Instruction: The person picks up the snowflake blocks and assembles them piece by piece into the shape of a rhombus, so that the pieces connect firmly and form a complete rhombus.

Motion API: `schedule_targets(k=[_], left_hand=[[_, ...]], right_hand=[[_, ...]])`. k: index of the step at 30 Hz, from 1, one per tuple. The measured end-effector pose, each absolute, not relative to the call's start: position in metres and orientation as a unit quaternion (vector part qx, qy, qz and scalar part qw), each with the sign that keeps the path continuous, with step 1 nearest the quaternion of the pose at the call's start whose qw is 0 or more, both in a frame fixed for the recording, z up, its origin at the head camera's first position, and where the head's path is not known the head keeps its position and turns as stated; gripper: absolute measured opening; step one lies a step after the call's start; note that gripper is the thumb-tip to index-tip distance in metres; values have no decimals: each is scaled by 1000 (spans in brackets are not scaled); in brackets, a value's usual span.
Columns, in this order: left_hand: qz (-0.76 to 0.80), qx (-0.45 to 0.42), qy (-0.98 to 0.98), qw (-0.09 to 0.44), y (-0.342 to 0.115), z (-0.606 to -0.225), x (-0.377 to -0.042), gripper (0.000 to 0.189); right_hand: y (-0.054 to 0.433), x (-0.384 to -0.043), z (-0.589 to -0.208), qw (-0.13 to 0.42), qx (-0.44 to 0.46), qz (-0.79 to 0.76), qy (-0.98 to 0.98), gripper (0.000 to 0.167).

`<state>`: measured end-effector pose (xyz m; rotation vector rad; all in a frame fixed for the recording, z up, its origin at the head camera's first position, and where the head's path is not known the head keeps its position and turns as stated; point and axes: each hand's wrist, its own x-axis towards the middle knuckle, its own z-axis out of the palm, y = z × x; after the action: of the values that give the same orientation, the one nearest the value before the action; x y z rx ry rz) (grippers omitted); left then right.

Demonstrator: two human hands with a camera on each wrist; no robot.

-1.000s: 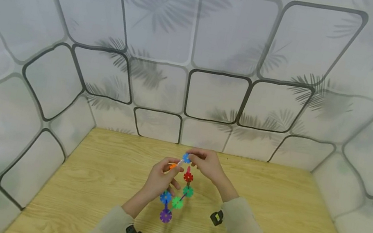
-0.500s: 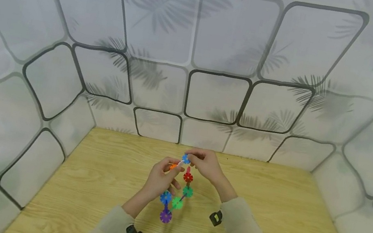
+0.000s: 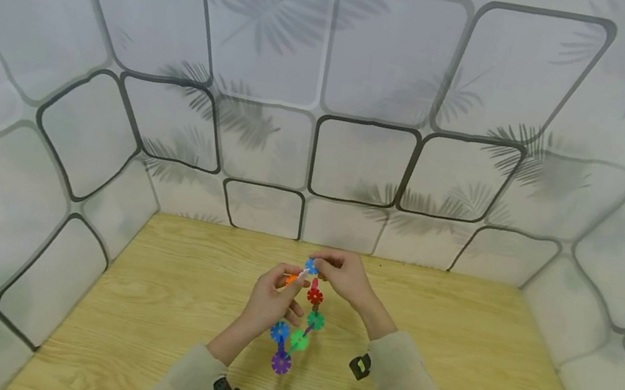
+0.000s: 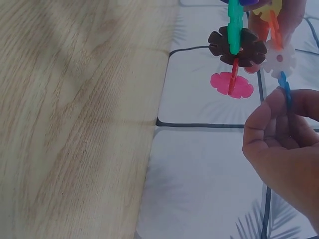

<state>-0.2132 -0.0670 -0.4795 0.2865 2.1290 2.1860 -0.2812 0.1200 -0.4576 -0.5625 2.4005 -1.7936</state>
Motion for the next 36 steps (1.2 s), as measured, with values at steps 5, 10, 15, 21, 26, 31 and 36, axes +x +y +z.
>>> schedule_targets(k=[5, 10, 15, 21, 26, 31, 36], left_hand=[[713, 92, 694, 38, -65, -481, -213, 31], [710, 91, 697, 40, -63, -480, -214, 29], [711, 92, 696, 39, -61, -482, -216, 27], [717, 84, 691, 29, -56, -480, -217, 27], [722, 73, 688, 25, -54, -478, -217, 27], [723, 77, 686, 23, -54, -479, -217, 27], [724, 95, 682, 39, -55, -481, -220, 33]], right_hand=[[121, -280, -458, 45, -186, -592, 783, 23], [123, -279, -457, 44, -182, -594, 782, 23], [124, -277, -453, 50, -170, -583, 793, 23], [125, -279, -458, 42, -162, -586, 792, 24], [120, -276, -459, 23, -156, -588, 793, 22], [119, -274, -455, 16, -159, -564, 810, 21], [126, -273, -448, 34, -172, -559, 810, 25]])
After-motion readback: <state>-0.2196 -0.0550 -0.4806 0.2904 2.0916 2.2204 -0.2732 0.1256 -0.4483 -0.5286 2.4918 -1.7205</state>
